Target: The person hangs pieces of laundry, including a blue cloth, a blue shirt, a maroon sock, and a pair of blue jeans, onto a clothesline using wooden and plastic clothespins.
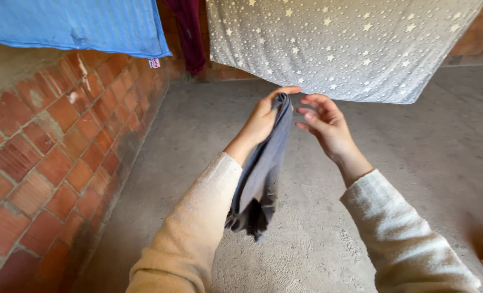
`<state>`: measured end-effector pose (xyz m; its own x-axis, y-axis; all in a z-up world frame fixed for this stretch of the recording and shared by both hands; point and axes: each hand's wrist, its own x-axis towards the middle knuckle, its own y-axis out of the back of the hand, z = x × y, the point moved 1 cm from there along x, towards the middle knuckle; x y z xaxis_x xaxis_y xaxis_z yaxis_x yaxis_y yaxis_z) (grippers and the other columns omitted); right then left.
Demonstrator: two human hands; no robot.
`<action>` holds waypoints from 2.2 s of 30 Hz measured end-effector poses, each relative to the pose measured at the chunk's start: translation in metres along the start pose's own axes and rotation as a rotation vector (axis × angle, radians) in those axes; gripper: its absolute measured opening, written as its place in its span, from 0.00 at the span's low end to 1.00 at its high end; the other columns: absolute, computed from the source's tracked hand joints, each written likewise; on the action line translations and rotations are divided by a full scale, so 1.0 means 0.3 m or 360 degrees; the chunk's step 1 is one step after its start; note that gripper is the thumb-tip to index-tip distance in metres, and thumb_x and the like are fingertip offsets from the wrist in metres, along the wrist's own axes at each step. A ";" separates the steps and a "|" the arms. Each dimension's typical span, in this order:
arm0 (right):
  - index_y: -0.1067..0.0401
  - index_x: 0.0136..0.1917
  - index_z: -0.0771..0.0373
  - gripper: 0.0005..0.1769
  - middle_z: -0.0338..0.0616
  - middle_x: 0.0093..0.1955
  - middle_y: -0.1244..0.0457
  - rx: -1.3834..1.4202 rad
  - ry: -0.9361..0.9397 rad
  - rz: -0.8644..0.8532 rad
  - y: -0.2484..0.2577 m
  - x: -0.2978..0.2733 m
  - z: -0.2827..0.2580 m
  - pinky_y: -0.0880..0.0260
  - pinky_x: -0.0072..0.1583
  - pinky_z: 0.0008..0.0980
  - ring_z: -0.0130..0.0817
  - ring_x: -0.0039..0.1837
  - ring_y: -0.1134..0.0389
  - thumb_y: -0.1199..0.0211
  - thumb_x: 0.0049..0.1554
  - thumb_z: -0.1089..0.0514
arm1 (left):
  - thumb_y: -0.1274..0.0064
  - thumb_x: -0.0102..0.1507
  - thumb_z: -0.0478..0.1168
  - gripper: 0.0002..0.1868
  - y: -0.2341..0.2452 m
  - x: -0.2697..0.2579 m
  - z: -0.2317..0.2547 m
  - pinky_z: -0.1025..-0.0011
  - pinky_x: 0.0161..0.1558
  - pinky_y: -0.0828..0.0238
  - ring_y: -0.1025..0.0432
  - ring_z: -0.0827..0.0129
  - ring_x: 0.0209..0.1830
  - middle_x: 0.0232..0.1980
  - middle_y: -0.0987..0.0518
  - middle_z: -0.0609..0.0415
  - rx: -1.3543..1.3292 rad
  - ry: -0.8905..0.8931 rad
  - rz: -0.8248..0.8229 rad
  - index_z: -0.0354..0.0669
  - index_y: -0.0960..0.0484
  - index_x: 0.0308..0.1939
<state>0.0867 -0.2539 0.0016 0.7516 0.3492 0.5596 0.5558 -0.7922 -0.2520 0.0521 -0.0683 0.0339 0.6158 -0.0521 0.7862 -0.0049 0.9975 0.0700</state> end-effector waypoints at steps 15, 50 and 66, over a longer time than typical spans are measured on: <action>0.23 0.49 0.71 0.31 0.59 0.44 0.29 -0.0503 -0.0691 0.0115 -0.096 -0.018 0.035 0.20 0.40 0.43 0.44 0.44 0.24 0.39 0.64 0.36 | 0.58 0.66 0.52 0.26 -0.048 -0.016 -0.113 0.47 0.62 0.32 0.27 0.39 0.60 0.53 0.19 0.31 0.1023 0.1233 -0.0277 0.30 0.21 0.51; 0.25 0.64 0.69 0.21 0.61 0.49 0.33 -0.1458 -0.0320 0.0610 0.943 0.182 -0.044 0.30 0.45 0.43 0.46 0.52 0.34 0.35 0.64 0.52 | 0.33 0.54 0.39 0.19 0.522 0.040 -0.549 0.62 0.50 0.24 0.23 0.53 0.53 0.47 0.18 0.48 0.1147 0.0921 0.0351 0.51 0.15 0.49; 0.21 0.65 0.58 0.24 0.62 0.54 0.29 -0.2374 -0.0307 0.1188 1.291 0.020 -0.334 0.34 0.58 0.51 0.64 0.60 0.31 0.44 0.67 0.42 | 0.38 0.60 0.40 0.08 0.440 0.110 -0.332 0.51 0.45 0.27 0.22 0.40 0.45 0.41 0.16 0.38 0.1907 0.0930 0.0415 0.50 0.11 0.43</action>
<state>0.2709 -0.6090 -0.0134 0.7696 -0.3337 0.5443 -0.6329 -0.5109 0.5817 0.1501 0.0663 0.0078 0.7318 0.4562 0.5062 -0.6634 0.3069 0.6824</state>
